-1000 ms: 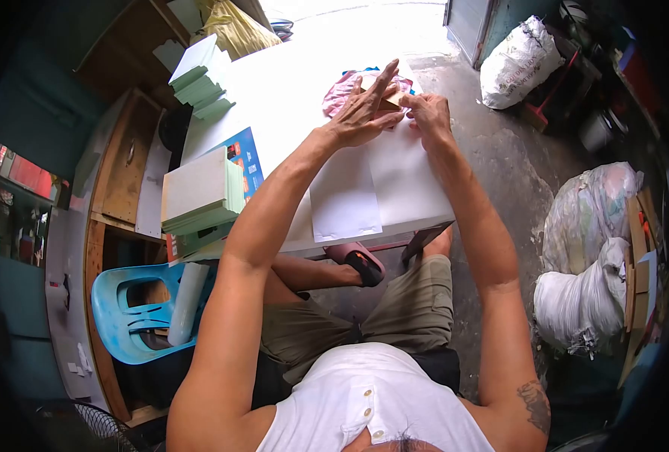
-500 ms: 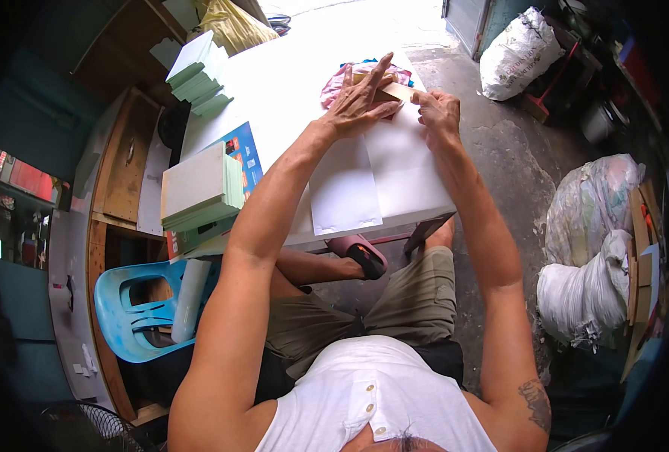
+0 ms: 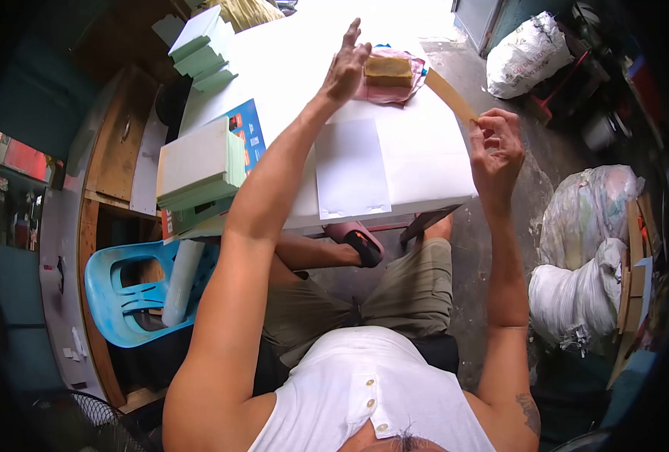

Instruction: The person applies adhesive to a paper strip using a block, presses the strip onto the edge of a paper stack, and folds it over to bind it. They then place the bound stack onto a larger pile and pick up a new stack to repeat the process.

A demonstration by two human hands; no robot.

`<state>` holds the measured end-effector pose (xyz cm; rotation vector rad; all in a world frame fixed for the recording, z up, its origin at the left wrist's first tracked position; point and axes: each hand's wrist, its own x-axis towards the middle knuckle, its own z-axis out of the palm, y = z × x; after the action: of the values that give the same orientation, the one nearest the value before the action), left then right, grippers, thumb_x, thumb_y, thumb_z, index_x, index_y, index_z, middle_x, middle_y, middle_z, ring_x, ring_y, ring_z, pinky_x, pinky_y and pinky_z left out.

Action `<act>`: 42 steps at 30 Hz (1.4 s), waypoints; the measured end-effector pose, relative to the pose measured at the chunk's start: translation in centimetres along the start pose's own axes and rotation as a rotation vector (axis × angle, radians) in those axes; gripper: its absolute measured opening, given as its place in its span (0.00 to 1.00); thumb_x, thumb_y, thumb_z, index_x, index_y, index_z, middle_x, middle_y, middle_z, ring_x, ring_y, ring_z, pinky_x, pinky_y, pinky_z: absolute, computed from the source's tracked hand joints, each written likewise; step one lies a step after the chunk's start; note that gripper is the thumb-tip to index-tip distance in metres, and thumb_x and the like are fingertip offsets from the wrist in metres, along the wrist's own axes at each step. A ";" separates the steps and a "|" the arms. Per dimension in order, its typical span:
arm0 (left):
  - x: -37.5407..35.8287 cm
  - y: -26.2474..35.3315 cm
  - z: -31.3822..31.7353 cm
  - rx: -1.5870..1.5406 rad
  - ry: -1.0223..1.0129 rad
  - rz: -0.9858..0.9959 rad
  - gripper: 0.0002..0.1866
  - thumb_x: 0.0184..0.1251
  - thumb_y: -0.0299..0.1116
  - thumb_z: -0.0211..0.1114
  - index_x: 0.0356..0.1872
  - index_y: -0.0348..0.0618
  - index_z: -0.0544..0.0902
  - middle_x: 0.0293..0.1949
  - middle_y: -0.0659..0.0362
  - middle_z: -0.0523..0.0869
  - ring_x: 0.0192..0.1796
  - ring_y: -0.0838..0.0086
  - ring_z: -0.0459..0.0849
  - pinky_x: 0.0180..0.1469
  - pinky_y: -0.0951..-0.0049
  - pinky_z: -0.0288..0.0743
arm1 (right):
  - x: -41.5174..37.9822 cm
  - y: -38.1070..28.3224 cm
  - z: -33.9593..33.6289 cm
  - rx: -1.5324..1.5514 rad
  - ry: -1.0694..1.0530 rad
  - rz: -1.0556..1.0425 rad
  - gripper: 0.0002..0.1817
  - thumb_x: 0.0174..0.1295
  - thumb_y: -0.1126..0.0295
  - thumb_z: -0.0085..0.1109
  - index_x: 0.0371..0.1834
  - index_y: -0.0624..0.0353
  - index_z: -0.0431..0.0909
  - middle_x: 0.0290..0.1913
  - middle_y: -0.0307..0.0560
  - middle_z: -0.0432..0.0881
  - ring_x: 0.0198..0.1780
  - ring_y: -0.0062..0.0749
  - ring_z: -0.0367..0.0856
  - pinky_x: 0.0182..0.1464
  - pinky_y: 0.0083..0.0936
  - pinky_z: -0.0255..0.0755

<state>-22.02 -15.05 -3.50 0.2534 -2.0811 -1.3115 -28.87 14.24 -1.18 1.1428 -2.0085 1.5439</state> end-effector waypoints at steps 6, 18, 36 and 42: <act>-1.1 -2.2 -2.5 0.051 -0.078 -0.216 0.41 0.81 0.60 0.47 0.82 0.41 0.54 0.80 0.40 0.60 0.82 0.48 0.58 0.82 0.57 0.53 | -3.2 -3.4 -3.2 -0.037 -0.199 -0.283 0.09 0.57 0.84 0.68 0.38 0.60 0.83 0.47 0.44 0.81 0.41 0.31 0.84 0.34 0.26 0.80; -21.6 10.7 -2.3 0.774 -0.176 0.192 0.46 0.50 0.57 0.82 0.73 0.65 0.74 0.75 0.56 0.69 0.80 0.53 0.61 0.74 0.23 0.55 | -5.6 -8.2 -6.9 0.419 -0.723 -0.070 0.11 0.46 0.87 0.65 0.33 0.67 0.81 0.26 0.48 0.81 0.25 0.32 0.79 0.30 0.24 0.71; -26.1 12.5 -4.2 0.542 0.141 -0.052 0.25 0.62 0.39 0.78 0.58 0.42 0.84 0.53 0.53 0.84 0.56 0.63 0.81 0.57 0.63 0.78 | -5.1 -6.3 -2.0 0.492 -0.925 0.519 0.04 0.60 0.80 0.68 0.29 0.64 0.83 0.19 0.31 0.76 0.19 0.10 0.67 0.23 0.15 0.58; -28.1 15.8 -3.8 -0.428 0.228 -0.791 0.08 0.72 0.28 0.72 0.45 0.34 0.87 0.29 0.63 0.86 0.27 0.87 0.79 0.25 0.84 0.73 | -5.0 -6.5 -1.3 0.508 -0.972 0.712 0.04 0.60 0.80 0.69 0.29 0.65 0.83 0.18 0.28 0.73 0.19 0.09 0.63 0.23 0.14 0.53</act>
<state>4.60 3.27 -0.77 1.0492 -1.4866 -2.0210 -21.03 16.85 -0.16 1.7225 -2.9844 2.1962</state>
